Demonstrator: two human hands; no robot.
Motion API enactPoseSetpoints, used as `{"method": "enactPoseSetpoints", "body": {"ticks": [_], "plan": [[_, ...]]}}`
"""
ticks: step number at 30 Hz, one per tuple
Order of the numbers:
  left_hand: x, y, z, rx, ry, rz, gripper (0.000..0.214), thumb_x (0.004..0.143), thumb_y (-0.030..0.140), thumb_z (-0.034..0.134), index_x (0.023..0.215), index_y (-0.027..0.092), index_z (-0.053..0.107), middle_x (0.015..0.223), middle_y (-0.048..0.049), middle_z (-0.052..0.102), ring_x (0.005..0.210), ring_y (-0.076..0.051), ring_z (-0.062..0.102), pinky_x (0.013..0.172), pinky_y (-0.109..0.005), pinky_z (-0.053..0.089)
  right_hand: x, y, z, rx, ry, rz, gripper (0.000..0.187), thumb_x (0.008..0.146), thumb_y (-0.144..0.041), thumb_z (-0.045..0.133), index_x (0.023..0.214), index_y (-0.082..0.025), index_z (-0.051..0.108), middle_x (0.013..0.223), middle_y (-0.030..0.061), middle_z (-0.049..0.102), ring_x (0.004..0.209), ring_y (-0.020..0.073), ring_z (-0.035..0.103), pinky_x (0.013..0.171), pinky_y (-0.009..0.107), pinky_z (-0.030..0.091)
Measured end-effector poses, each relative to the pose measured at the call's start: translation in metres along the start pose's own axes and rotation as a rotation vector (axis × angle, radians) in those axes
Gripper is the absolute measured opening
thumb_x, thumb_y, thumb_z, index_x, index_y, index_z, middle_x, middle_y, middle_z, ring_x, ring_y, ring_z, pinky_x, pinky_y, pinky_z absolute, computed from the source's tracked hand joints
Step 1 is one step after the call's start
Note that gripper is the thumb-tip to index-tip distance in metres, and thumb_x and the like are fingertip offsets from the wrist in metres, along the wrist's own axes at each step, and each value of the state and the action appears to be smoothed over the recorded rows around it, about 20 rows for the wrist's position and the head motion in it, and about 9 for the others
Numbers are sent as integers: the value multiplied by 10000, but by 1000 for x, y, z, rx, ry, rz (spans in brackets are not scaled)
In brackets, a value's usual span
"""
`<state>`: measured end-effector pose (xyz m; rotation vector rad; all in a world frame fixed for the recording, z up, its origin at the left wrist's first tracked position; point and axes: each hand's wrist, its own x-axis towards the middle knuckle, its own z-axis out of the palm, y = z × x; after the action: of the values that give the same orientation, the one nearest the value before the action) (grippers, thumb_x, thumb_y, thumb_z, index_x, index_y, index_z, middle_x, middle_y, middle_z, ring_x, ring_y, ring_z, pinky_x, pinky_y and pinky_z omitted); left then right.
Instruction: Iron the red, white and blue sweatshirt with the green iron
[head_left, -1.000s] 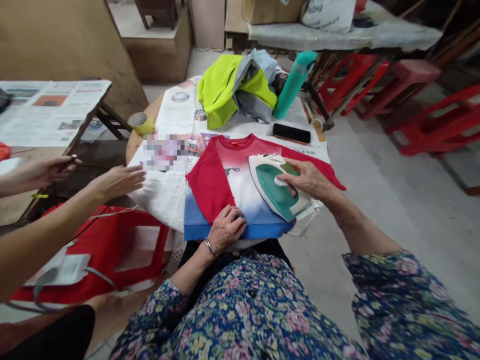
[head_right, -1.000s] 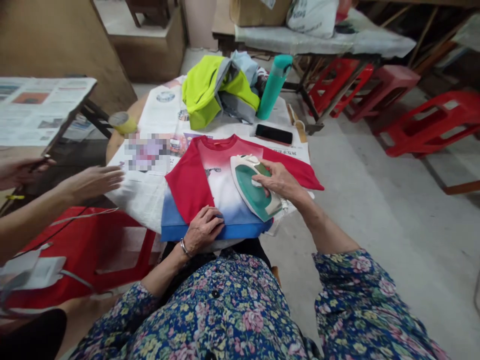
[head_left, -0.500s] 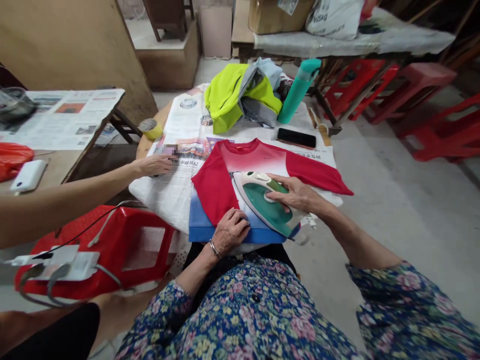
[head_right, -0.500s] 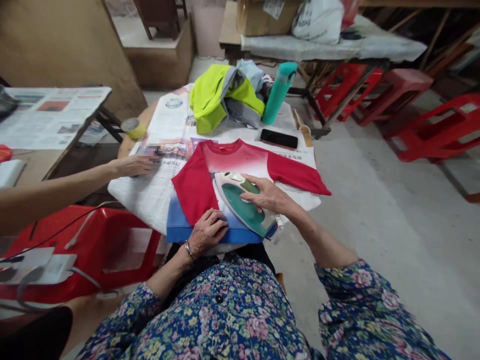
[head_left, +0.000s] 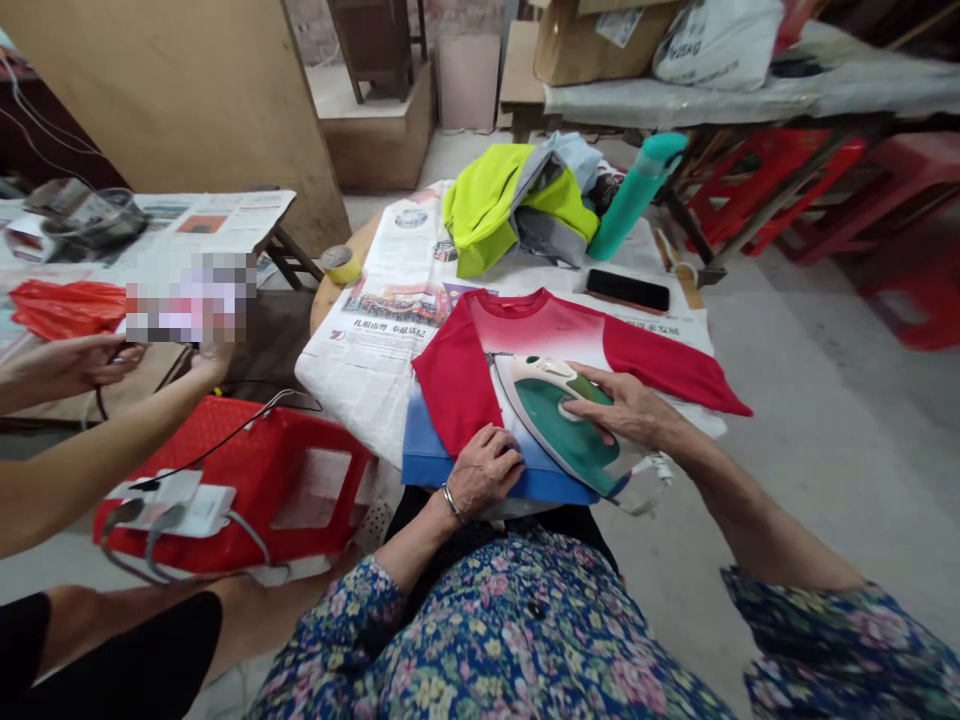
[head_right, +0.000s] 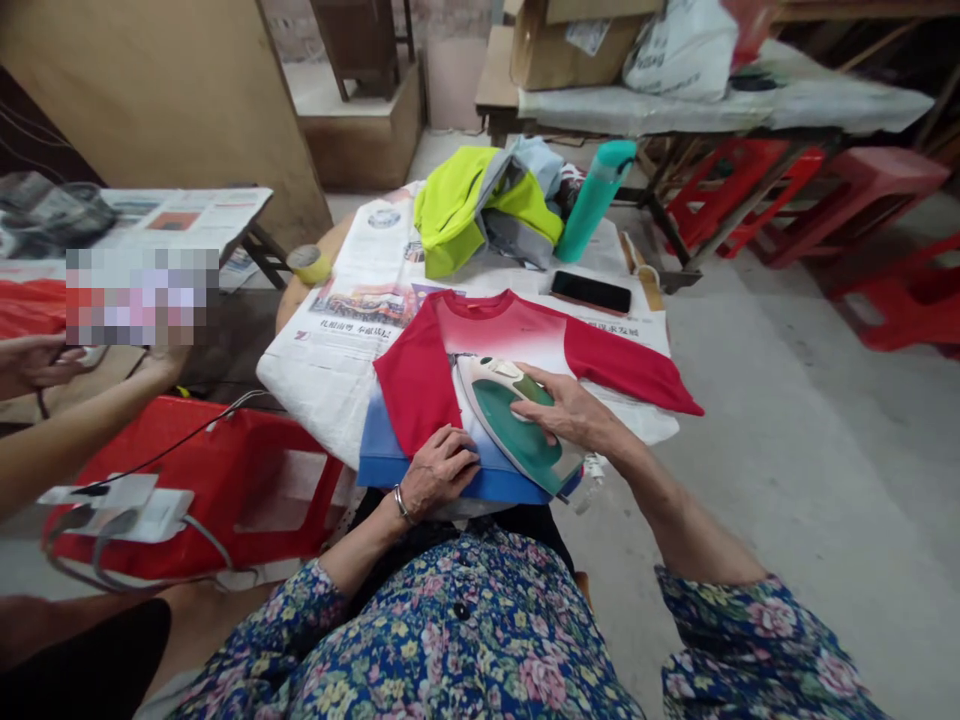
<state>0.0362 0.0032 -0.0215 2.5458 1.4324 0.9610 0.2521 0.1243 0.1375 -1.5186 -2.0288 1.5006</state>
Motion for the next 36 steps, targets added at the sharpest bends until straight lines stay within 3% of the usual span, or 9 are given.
{"method": "enactPoseSetpoints", "body": {"ticks": [4, 8, 14, 20, 26, 31, 36], "plan": [[1, 1, -1, -5, 23, 9, 115, 1072, 252, 630, 1048, 226, 740, 1081, -79, 739, 1104, -218, 687, 1050, -414, 620, -1, -3, 1, -6, 7, 45, 898, 905, -315, 724, 1730, -60, 478, 478, -98, 491, 424, 144, 493, 466, 238, 395], [1, 3, -2, -3, 64, 20, 115, 1074, 248, 629, 1041, 220, 736, 1074, -73, 741, 1094, -211, 684, 1105, -429, 602, -1, -4, 1, -15, 22, 60, 918, 907, -328, 723, 1735, -36, 458, 478, -94, 491, 434, 150, 488, 474, 247, 401], [1, 4, 2, 0, 56, 12, 109, 1070, 245, 639, 1033, 213, 735, 1076, -75, 740, 1103, -212, 687, 1138, -438, 587, 0, 4, -2, -46, -6, 33, 866, 911, -367, 729, 1702, -76, 528, 491, -76, 526, 438, 162, 519, 469, 258, 412], [2, 5, 3, -14, -28, -17, 159, 1090, 264, 599, 1013, 225, 732, 1113, -86, 736, 1153, -219, 668, 1068, -405, 604, 3, 19, -4, -18, 19, -12, 959, 869, -449, 789, 1714, -89, 514, 475, -75, 518, 426, 176, 521, 446, 264, 387], [1, 7, 4, 13, 33, -4, 180, 1102, 276, 576, 1020, 214, 723, 1076, -77, 739, 1110, -215, 677, 1144, -444, 577, 2, 11, -3, -37, 14, 26, 907, 875, -440, 776, 1679, -79, 560, 487, -70, 533, 436, 170, 523, 462, 266, 408], [7, 10, -4, -25, -117, -63, 171, 1077, 355, 641, 1030, 218, 732, 1108, -94, 735, 1129, -238, 678, 1086, -439, 593, -1, 9, -1, -27, 30, 53, 955, 863, -450, 775, 1698, -60, 523, 468, -79, 508, 437, 169, 508, 461, 257, 404], [39, 21, -23, -16, -222, -88, 310, 1078, 513, 647, 1138, 227, 749, 1128, -85, 752, 1113, -246, 702, 1147, -468, 552, 2, 19, -6, -39, 18, 25, 1027, 837, -544, 790, 1706, -69, 517, 467, -70, 507, 424, 180, 506, 439, 270, 423]]}}
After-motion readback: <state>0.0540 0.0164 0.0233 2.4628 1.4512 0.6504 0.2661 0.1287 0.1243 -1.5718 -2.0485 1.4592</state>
